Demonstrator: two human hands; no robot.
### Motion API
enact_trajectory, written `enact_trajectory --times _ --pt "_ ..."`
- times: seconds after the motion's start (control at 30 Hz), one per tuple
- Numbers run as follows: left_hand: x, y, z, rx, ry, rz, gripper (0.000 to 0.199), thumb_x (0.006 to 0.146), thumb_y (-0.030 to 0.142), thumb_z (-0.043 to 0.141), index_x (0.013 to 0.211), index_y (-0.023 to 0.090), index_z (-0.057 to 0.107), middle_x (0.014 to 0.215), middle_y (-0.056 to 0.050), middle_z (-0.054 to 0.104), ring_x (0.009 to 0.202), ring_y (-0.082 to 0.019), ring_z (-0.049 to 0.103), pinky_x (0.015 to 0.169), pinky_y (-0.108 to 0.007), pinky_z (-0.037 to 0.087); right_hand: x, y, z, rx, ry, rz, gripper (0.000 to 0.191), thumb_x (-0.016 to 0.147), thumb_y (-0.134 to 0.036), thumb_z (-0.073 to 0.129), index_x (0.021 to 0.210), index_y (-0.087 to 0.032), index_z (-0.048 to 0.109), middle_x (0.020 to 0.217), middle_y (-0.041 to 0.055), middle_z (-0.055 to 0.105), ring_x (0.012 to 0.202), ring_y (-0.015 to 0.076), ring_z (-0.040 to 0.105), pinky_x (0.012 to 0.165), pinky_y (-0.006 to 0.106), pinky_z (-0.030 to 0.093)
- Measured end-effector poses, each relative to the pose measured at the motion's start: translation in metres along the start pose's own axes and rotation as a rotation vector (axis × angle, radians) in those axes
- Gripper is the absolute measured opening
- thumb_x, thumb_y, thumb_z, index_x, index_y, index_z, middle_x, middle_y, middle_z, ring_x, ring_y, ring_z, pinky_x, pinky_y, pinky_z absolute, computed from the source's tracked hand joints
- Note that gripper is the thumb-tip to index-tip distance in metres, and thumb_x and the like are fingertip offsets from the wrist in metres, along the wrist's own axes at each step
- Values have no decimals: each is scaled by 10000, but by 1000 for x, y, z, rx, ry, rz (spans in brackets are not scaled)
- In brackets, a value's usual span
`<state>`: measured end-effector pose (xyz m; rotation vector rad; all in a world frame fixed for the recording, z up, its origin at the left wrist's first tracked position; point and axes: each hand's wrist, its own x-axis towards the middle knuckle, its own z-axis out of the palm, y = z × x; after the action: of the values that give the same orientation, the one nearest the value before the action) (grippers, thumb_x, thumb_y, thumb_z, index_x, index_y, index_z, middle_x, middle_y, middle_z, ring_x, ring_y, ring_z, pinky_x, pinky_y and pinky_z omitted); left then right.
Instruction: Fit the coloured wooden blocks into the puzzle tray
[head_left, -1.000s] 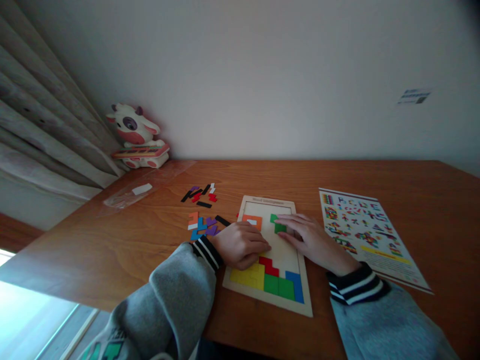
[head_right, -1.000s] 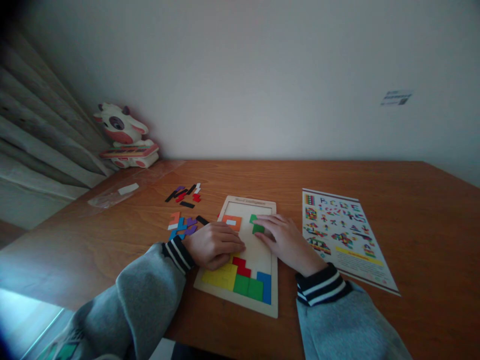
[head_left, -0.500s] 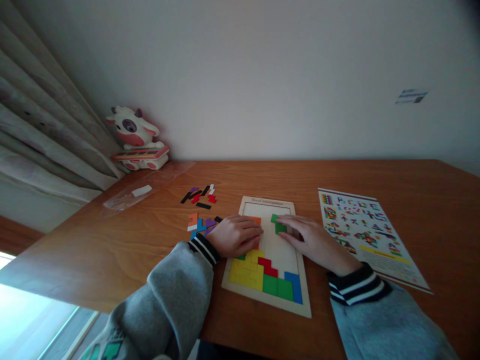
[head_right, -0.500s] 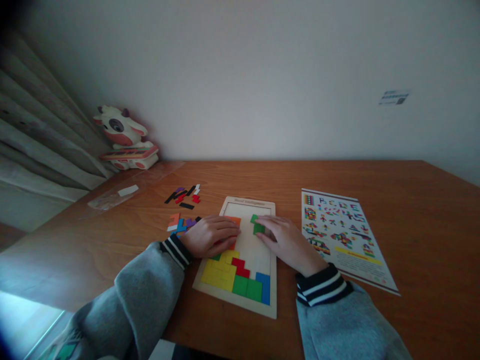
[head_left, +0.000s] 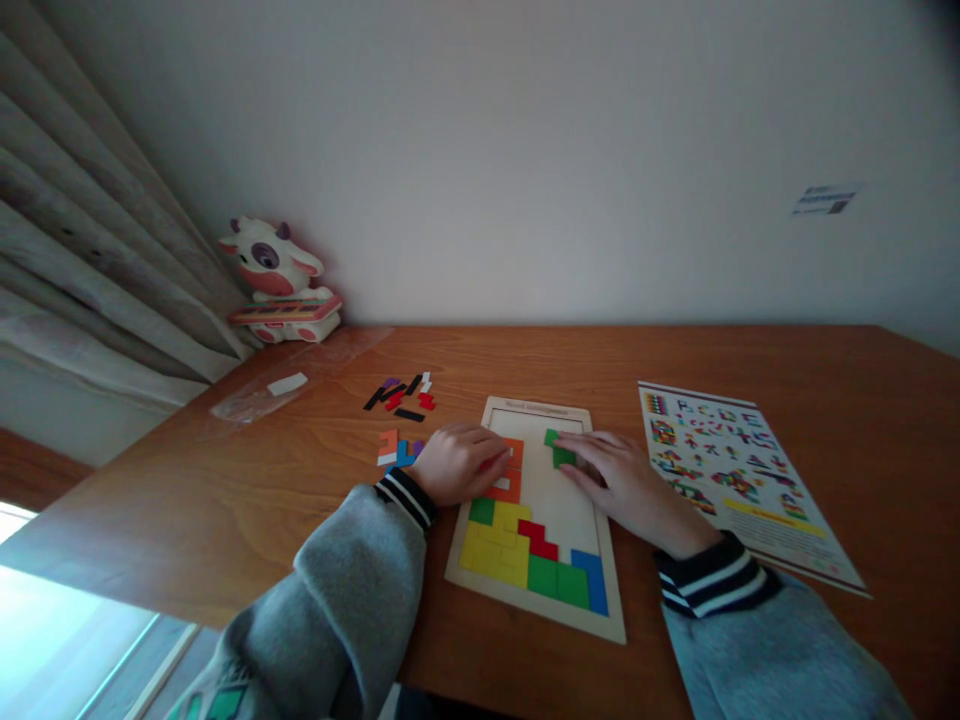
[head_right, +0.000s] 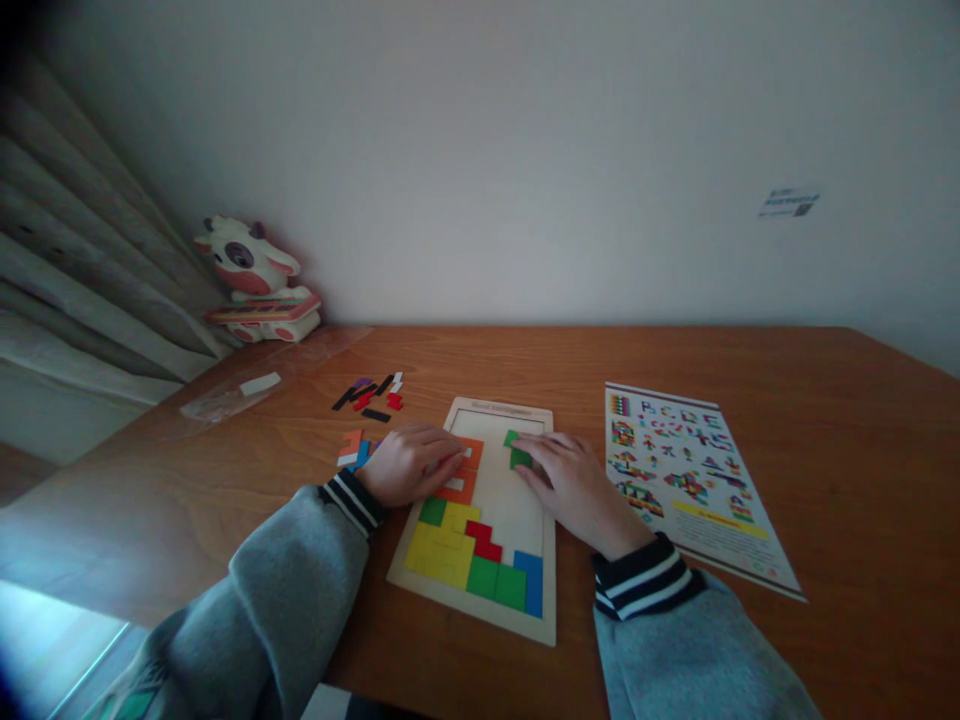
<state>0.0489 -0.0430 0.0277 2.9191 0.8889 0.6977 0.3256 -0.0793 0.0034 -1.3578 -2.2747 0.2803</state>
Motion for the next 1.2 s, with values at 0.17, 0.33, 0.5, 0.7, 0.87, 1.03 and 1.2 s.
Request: enact_trajectory --times 0.17,0.33,0.5,0.7,0.87,1.03,1.2 --pt "-4 -17 5 10 64 -264 208 955 221 502 1063 169 671 978 -75 733 879 -196 698 796 -308 563 15 1 6 -89 -33 23 383 987 -346 488 1346 -252 583 1325 91 659 1226 306 568 1025 549 405" --pt "-6 -19 11 -30 59 -269 207 947 191 501 1061 172 672 1001 -70 732 897 -185 701 823 -298 570 41 -8 16 -110 -69 -8 414 997 -282 441 1401 -261 528 1373 95 627 1260 305 545 1028 572 388" --pt "-5 -15 9 -50 11 -18 265 977 222 489 1187 171 643 1264 -98 671 1183 -207 615 1047 -363 489 48 -10 26 -24 -30 -119 397 988 -211 429 1358 -258 568 1411 69 599 1304 243 527 1080 492 397" --pt "-4 -10 5 -73 -87 48 263 1013 285 454 1106 190 681 1158 -69 721 1088 -196 657 1007 -347 495 38 2 25 -112 21 -167 271 1000 -290 486 1183 -264 683 1259 44 704 1176 246 624 1014 503 442" --pt "-3 -10 6 -60 -64 -5 332 1015 351 457 1264 202 618 1361 -93 617 1296 -244 532 1100 -417 434 35 2 23 -211 65 -116 301 997 -282 477 1208 -217 681 1260 97 675 1152 277 615 990 498 469" --pt "-2 -10 8 -59 -126 -32 401 1034 382 411 1362 191 542 1408 -103 577 1347 -252 487 1144 -450 386 34 -1 26 -243 88 -40 339 991 -305 466 1242 -213 674 1204 137 639 1125 296 600 956 479 503" --pt "-1 -7 3 -43 -114 -37 336 1035 362 413 1227 182 621 1251 -94 652 1199 -218 586 1065 -386 462 36 -3 28 -156 106 -68 378 981 -253 457 1319 -160 600 1261 143 646 1162 282 596 1014 476 487"
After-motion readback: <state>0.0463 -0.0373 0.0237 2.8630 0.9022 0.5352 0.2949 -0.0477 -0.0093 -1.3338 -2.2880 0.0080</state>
